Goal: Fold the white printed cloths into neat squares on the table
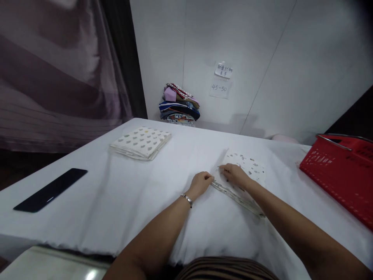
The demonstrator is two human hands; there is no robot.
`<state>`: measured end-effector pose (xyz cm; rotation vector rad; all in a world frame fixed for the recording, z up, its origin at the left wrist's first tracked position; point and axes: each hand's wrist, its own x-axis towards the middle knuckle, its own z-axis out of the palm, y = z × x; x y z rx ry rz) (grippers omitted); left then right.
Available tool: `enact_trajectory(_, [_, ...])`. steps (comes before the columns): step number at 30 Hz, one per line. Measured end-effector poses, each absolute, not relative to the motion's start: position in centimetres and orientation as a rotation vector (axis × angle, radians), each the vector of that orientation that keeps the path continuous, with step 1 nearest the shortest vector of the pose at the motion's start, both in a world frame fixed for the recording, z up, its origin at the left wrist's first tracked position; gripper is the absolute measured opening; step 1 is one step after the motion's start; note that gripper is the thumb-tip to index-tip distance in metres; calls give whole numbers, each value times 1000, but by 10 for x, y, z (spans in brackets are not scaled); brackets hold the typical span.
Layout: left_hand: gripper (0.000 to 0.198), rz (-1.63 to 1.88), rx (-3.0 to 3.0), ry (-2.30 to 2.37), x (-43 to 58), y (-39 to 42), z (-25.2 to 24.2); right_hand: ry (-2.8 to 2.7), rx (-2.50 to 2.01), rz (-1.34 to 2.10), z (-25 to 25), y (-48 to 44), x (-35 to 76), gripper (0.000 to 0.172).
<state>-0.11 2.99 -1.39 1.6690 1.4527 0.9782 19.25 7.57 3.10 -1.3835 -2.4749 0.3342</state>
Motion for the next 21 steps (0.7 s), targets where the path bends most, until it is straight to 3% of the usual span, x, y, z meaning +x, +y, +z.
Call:
enact_trajectory(13, [25,948,1707,1493,-1,29,-9,-2647,-1474,274,37,93,176,20])
enact_trajectory(21, [24,971,1752,1493,-1,29,-13,-2464,-1445,252,14,83,177,36])
